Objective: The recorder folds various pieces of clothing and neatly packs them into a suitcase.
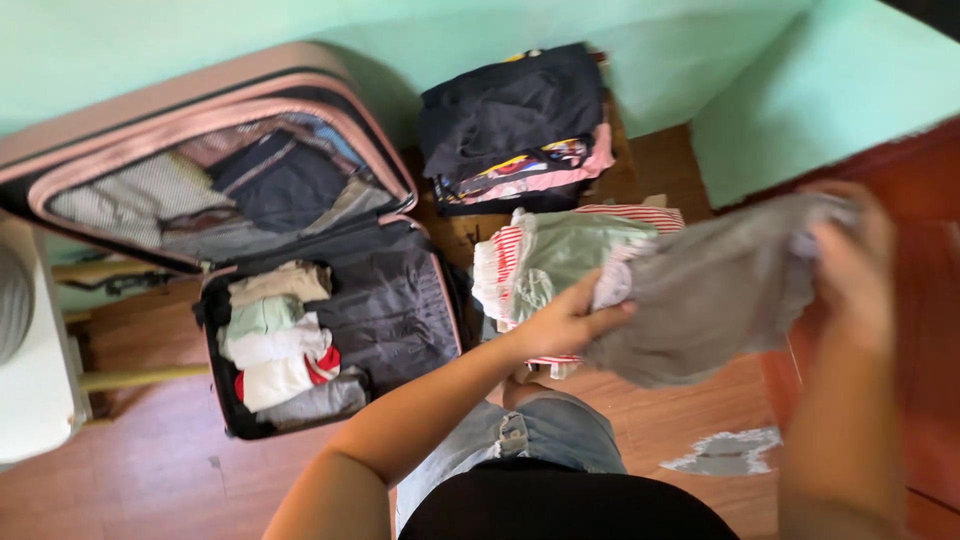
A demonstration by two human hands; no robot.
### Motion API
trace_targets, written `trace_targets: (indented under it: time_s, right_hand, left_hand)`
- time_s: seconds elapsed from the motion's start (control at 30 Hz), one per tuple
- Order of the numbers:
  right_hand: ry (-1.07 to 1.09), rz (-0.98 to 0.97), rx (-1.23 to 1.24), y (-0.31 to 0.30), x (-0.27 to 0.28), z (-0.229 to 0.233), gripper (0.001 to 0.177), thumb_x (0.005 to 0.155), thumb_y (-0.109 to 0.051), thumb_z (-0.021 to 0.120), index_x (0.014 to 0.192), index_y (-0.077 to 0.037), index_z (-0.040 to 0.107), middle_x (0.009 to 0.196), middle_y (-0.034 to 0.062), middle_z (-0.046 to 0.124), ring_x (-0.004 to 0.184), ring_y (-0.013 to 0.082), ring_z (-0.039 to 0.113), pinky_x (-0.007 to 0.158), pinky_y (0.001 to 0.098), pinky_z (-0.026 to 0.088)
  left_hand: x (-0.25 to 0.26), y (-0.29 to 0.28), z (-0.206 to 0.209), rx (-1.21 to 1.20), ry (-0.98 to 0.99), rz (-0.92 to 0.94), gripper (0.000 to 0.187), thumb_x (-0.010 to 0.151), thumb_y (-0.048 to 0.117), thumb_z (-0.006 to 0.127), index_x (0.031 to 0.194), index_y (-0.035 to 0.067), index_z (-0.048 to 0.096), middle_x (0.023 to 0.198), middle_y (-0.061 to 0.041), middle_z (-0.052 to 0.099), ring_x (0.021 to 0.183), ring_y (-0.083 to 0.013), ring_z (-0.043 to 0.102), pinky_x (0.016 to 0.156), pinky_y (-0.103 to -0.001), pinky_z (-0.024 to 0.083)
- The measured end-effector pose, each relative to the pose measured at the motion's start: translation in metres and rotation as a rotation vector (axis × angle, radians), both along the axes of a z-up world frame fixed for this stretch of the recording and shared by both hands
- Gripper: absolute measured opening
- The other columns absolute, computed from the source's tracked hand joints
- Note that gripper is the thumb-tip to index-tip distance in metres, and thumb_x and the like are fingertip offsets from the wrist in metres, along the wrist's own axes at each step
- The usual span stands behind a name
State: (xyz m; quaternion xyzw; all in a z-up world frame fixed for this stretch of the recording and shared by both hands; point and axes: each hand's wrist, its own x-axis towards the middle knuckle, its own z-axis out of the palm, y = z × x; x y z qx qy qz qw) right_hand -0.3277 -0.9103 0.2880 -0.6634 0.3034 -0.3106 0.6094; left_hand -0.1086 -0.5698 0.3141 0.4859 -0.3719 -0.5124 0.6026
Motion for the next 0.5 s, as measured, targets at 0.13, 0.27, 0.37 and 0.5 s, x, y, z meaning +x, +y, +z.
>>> trace_targets:
  time_s: [0.13,0.27,0.37,0.5]
  right_hand:
    - [0.383,0.148,-0.200,-0.015,0.075,-0.100,0.038,0.093,-0.007,0.070,0.130,-0.002,0.061,0.118,0.0083,0.065,0.105,0.0208,0.063,0.087,0.0368,0.054]
    - [0.668,0.232,-0.756,0.049,0.129,-0.164,0.069,0.083,-0.021,0.084,0.137,0.007,0.052,0.126,0.0282,0.058,0.113,0.0422,0.057,0.094,0.0521,0.047]
    - [0.465,0.241,-0.953,0.175,0.184,-0.120,0.057,0.091,-0.015,0.076,0.138,0.005,0.052,0.134,0.0279,0.058,0.126,0.0445,0.054,0.107,0.0543,0.044]
    - [0.181,0.566,-0.764,0.338,0.240,-0.118,0.040,0.090,-0.006,0.069,0.128,-0.001,0.060,0.130,0.0208,0.062,0.124,0.0403,0.058,0.110,0.0500,0.047]
  left_hand:
    - [0.039,0.009,-0.107,0.293,-0.084,0.240,0.059,0.092,0.040,0.070,0.135,0.001,0.056,0.113,-0.012,0.072,0.103,-0.0189,0.068,0.089,-0.032,0.056]
    - [0.083,0.078,-0.181,0.632,-0.483,0.496,0.078,0.081,0.050,0.077,0.138,0.004,0.049,0.106,-0.017,0.070,0.094,-0.0328,0.069,0.079,-0.043,0.055]
    - [0.106,0.164,-0.231,0.705,-0.600,0.713,0.071,0.079,0.048,0.078,0.133,0.006,0.057,0.105,-0.016,0.072,0.098,-0.0359,0.069,0.083,-0.045,0.054]
    - [0.118,0.328,-0.354,0.971,-0.635,0.997,0.034,0.084,0.032,0.076,0.104,0.005,0.075,0.099,-0.016,0.074,0.096,-0.0365,0.069,0.082,-0.046,0.055]
